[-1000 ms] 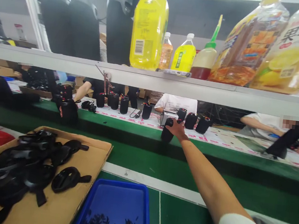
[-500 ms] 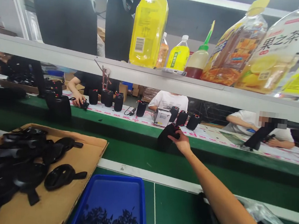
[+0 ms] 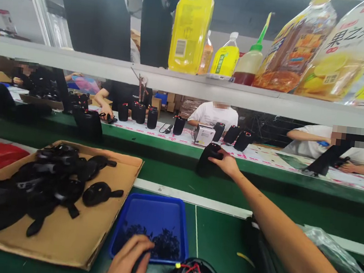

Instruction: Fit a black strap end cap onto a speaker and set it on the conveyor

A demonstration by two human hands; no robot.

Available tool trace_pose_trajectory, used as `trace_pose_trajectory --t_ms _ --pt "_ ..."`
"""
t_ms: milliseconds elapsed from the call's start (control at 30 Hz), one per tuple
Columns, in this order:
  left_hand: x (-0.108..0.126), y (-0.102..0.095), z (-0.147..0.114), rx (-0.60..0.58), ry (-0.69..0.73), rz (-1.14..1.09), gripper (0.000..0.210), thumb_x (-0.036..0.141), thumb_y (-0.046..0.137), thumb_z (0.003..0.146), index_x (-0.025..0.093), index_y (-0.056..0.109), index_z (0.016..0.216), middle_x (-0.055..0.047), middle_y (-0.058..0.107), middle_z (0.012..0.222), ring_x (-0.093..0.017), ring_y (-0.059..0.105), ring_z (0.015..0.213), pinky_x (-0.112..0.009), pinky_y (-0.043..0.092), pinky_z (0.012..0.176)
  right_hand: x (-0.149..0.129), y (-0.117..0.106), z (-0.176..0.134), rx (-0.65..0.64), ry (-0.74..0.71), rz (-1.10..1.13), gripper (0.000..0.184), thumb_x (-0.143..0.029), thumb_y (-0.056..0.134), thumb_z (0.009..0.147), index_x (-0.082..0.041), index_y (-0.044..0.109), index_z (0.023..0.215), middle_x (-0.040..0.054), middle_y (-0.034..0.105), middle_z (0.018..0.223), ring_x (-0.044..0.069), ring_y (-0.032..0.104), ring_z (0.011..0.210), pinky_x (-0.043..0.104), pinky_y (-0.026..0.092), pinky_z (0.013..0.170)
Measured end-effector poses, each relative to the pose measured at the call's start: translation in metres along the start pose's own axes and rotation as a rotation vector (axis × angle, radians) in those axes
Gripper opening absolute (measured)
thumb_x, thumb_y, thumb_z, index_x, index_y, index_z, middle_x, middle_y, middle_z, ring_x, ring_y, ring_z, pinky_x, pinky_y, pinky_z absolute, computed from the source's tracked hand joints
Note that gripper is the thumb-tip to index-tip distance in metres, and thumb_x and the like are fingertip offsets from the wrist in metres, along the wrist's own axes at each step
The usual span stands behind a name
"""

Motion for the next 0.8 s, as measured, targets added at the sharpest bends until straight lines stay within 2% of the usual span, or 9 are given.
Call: trace_pose_trajectory --t_ms 67,133,200,267,367,467,667,733,800 --pt "-0.001 -0.001 0.017 -0.078 -0.032 0.037 0.030 0.023 0.047 0.104 0.020 0.070 0.122 -0.007 0.067 0.125 -0.019 0.065 0.121 -0.033 0.053 0.109 -0.010 -0.019 -0.015 0.006 -0.037 0.005 0.041 -0.047 0.070 0.101 -0.009 0.059 0.111 0.0066 0.055 0.097 0.017 0.055 0.087 0.032 0.051 0.086" --pt "0.000 -0.001 0.034 -0.146 -0.063 0.093 0.033 0.017 0.046 0.102 0.016 0.067 0.127 -0.011 0.063 0.130 -0.025 0.060 0.126 -0.042 0.050 0.114 -0.022 -0.038 -0.038 -0.020 -0.114 0.038 0.050 -0.057 0.073 0.091 -0.011 0.057 0.103 0.0055 0.054 0.092 0.016 0.051 0.081 0.028 0.046 0.079" --pt "0.003 0.001 0.048 -0.218 -0.068 0.158 0.037 0.011 0.051 0.098 0.011 0.065 0.132 -0.014 0.059 0.135 -0.030 0.056 0.129 -0.049 0.046 0.116 -0.033 -0.054 -0.071 -0.084 -0.201 0.093 0.065 -0.073 0.071 0.080 -0.013 0.054 0.098 0.0048 0.053 0.088 0.015 0.048 0.076 0.024 0.040 0.070" --pt "0.005 0.003 0.058 -0.288 -0.053 0.222 0.039 0.009 0.057 0.095 0.010 0.064 0.133 -0.016 0.058 0.137 -0.032 0.055 0.129 -0.053 0.046 0.115 -0.040 -0.062 -0.109 -0.155 -0.237 0.121 0.074 -0.083 0.067 0.078 -0.014 0.052 0.099 0.0035 0.053 0.085 0.014 0.045 0.072 0.023 0.035 0.066" --pt "0.004 0.004 0.064 -0.369 -0.017 0.293 0.034 0.009 0.063 0.094 0.012 0.067 0.127 -0.013 0.060 0.132 -0.030 0.056 0.125 -0.053 0.046 0.112 -0.040 -0.057 -0.161 -0.236 -0.241 0.125 0.076 -0.089 0.064 0.084 -0.015 0.052 0.097 0.0026 0.055 0.086 0.015 0.047 0.072 0.024 0.036 0.068" --pt "0.003 0.005 0.066 -0.396 0.011 0.317 0.027 0.014 0.065 0.096 0.013 0.068 0.123 -0.010 0.062 0.127 -0.028 0.056 0.124 -0.053 0.047 0.111 -0.036 -0.042 -0.193 -0.261 -0.261 0.112 0.077 -0.092 0.058 0.088 -0.016 0.052 0.094 0.0012 0.056 0.086 0.015 0.049 0.073 0.026 0.039 0.069" --pt "0.006 0.022 0.068 -0.466 0.058 0.312 0.023 0.025 0.074 0.094 0.014 0.072 0.114 -0.008 0.065 0.122 -0.026 0.060 0.120 -0.050 0.051 0.108 -0.031 -0.024 -0.203 -0.143 -0.400 0.031 0.056 -0.079 0.048 0.101 -0.023 0.052 0.107 0.0011 0.061 0.097 0.018 0.061 0.077 0.030 0.050 0.067" --pt "0.004 0.028 0.070 -0.475 0.073 0.309 0.018 0.025 0.073 0.095 0.014 0.072 0.109 -0.008 0.066 0.120 -0.025 0.060 0.120 -0.049 0.052 0.108 -0.021 -0.022 -0.200 -0.074 -0.442 0.004 0.051 -0.079 0.050 0.100 -0.030 0.054 0.113 -0.0005 0.064 0.105 0.020 0.066 0.084 0.033 0.055 0.067" --pt "0.000 0.032 0.071 -0.479 0.085 0.293 0.014 0.025 0.070 0.097 0.014 0.073 0.104 -0.007 0.067 0.117 -0.023 0.062 0.118 -0.049 0.051 0.110 -0.003 -0.021 -0.200 -0.008 -0.451 0.003 0.058 -0.087 0.051 0.094 -0.035 0.054 0.120 -0.0001 0.065 0.113 0.023 0.068 0.092 0.038 0.058 0.073"
Point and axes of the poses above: each hand's wrist, its own z-axis towards the middle knuckle, its own y-axis out of the palm, x = y × z, the point moved 1 cm from there along z, towards the middle knuckle
